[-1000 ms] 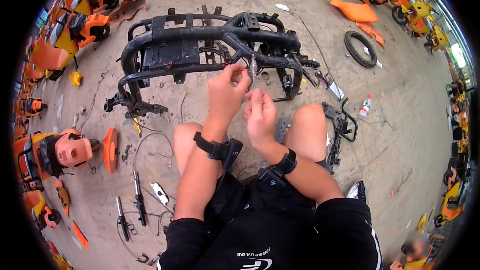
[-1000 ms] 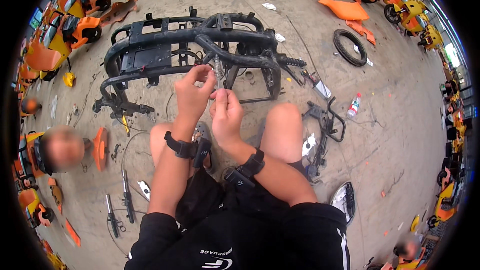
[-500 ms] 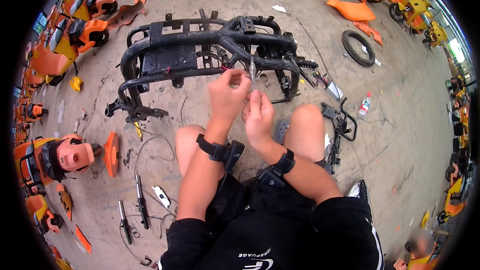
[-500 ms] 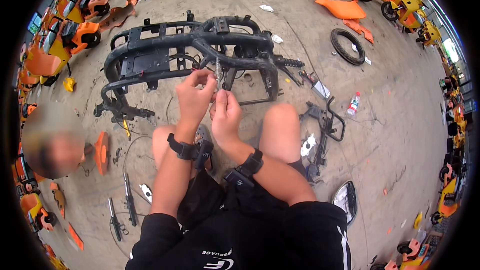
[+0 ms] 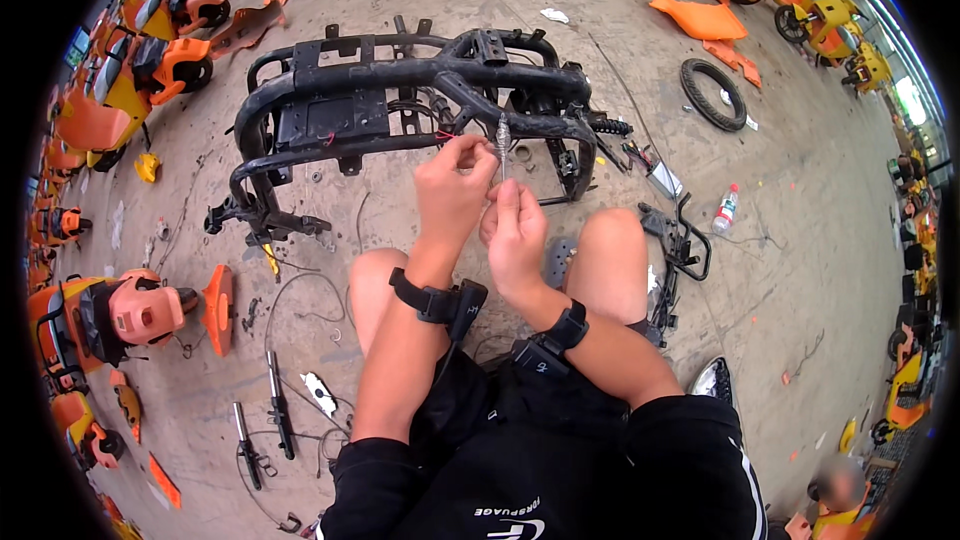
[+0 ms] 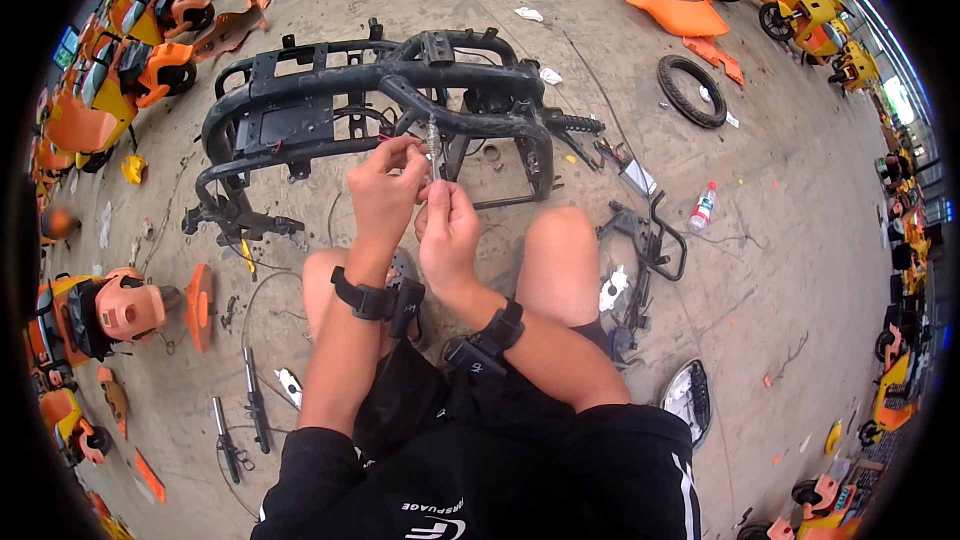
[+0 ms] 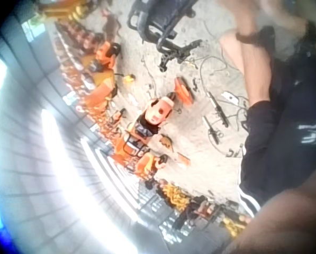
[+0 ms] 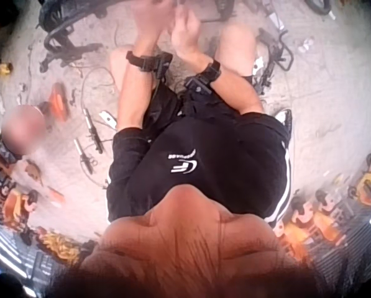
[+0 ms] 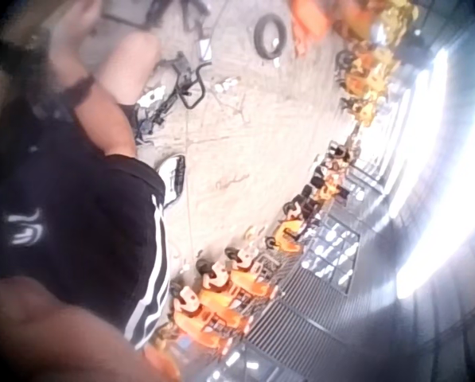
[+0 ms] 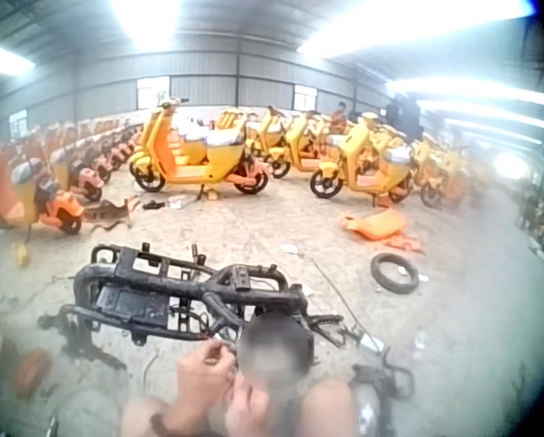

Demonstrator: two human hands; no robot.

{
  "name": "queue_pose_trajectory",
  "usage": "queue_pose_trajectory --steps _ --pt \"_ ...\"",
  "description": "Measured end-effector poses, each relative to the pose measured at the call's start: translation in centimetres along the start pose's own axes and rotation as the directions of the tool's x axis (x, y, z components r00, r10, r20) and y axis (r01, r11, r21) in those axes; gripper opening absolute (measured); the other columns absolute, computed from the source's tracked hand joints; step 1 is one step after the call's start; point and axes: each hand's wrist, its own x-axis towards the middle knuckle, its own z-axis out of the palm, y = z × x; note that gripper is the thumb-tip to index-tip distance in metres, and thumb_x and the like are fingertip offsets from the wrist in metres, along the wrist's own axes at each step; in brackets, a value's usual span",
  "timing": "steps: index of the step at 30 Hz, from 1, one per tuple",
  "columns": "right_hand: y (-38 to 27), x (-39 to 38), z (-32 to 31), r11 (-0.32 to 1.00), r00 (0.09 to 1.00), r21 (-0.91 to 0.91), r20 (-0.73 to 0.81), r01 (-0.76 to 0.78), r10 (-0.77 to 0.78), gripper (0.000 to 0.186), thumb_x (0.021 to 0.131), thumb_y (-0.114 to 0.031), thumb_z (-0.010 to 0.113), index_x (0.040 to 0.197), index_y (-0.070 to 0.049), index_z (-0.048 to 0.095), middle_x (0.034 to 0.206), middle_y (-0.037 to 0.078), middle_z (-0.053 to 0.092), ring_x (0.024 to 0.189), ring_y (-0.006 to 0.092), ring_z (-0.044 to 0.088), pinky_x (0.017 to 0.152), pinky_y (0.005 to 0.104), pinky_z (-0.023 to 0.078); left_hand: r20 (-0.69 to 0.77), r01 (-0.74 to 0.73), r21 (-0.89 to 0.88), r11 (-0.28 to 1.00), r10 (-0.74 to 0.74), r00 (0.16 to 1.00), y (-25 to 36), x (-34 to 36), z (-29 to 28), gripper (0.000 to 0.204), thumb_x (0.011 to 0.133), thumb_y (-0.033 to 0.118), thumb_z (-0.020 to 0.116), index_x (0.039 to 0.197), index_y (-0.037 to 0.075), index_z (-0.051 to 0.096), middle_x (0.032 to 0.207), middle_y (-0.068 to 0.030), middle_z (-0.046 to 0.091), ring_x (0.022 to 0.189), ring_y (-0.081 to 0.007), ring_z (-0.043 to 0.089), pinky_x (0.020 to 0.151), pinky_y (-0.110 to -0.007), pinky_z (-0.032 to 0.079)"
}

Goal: The person is splicing and repairing electrical wires on a motorcycle frame using a pair of pliers and hands.

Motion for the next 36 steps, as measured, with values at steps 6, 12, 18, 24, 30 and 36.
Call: queue_pose_trajectory --steps 6,12,18,24,30,36 --pt "-0.3 -0.1 0.2 0.999 1.0 -0.042 0.021 0.004 -0.003 0.028 0.102 -0.028 0.042 0.088 -0.006 0.05 0.053 -0.005 0.037 0.044 0.0037 0.029 0.041 0.0216 0.022 0.019 -0.108 0.023 0.994 0.108 0.994 0.2 0.3 -1.0 0.013 0.077 0.004 0.068 0.089 -0.002 0.068 0.076 -0.013 0.07 0.07 -0.018 0.071 0.062 -0.027 0.054" --pt "-0.1 0.0 0.3 0.994 0.998 -0.088 0.029 0.065 -0.062 0.028 0.103 -0.027 0.041 0.087 -0.006 0.051 0.054 -0.006 0.036 0.044 0.003 0.029 0.041 0.0212 0.022 -0.008 -0.075 0.025 0.997 0.075 0.997 0.8 0.1 -0.5 0.013 0.078 0.003 0.066 0.09 -0.002 0.067 0.078 -0.0129 0.071 0.071 -0.0177 0.071 0.062 -0.027 0.054" --pt "-0.2 -0.1 0.2 0.996 0.998 -0.064 0.033 0.054 -0.052 0.028 0.102 -0.025 0.043 0.087 -0.003 0.052 0.057 -0.005 0.039 0.049 0.0017 0.031 0.044 0.0212 0.023 0.0 -0.049 -0.024 0.998 0.049 0.999 0.6 0.2 -0.5 0.013 0.082 0.002 0.063 0.093 -0.003 0.067 0.079 -0.0108 0.071 0.07 -0.0141 0.069 0.061 -0.025 0.053" --pt "-0.1 0.1 0.2 0.995 0.996 -0.061 0.045 0.08 -0.077 0.028 0.102 -0.027 0.042 0.086 -0.005 0.051 0.055 -0.005 0.037 0.045 0.0023 0.03 0.042 0.0211 0.022 0.039 0.007 -0.072 0.997 -0.004 0.999 0.7 0.1 -0.8 0.014 0.083 0.005 0.065 0.096 -0.001 0.067 0.084 -0.0105 0.072 0.073 -0.0144 0.07 0.062 -0.025 0.054" --pt "-0.1 0.0 0.4 0.995 0.996 -0.055 0.047 0.082 -0.08 0.028 0.102 -0.028 0.042 0.086 -0.006 0.051 0.054 -0.006 0.037 0.044 0.0027 0.03 0.041 0.0211 0.022 0.061 0.102 -0.212 0.972 -0.091 0.994 0.8 0.0 -0.8 0.013 0.085 0.003 0.064 0.096 -0.003 0.067 0.085 -0.0097 0.071 0.075 -0.0136 0.069 0.062 -0.024 0.053" --pt "0.2 0.1 0.1 0.996 0.997 -0.059 0.049 0.07 -0.068 0.029 0.103 -0.028 0.042 0.086 -0.006 0.051 0.053 -0.006 0.037 0.044 0.003 0.03 0.041 0.0211 0.022 0.089 0.3 -0.449 0.841 -0.292 0.952 0.6 -0.2 0.1 0.013 0.087 0.002 0.062 0.098 -0.004 0.065 0.088 -0.009 0.068 0.072 -0.0127 0.065 0.059 -0.025 0.053"
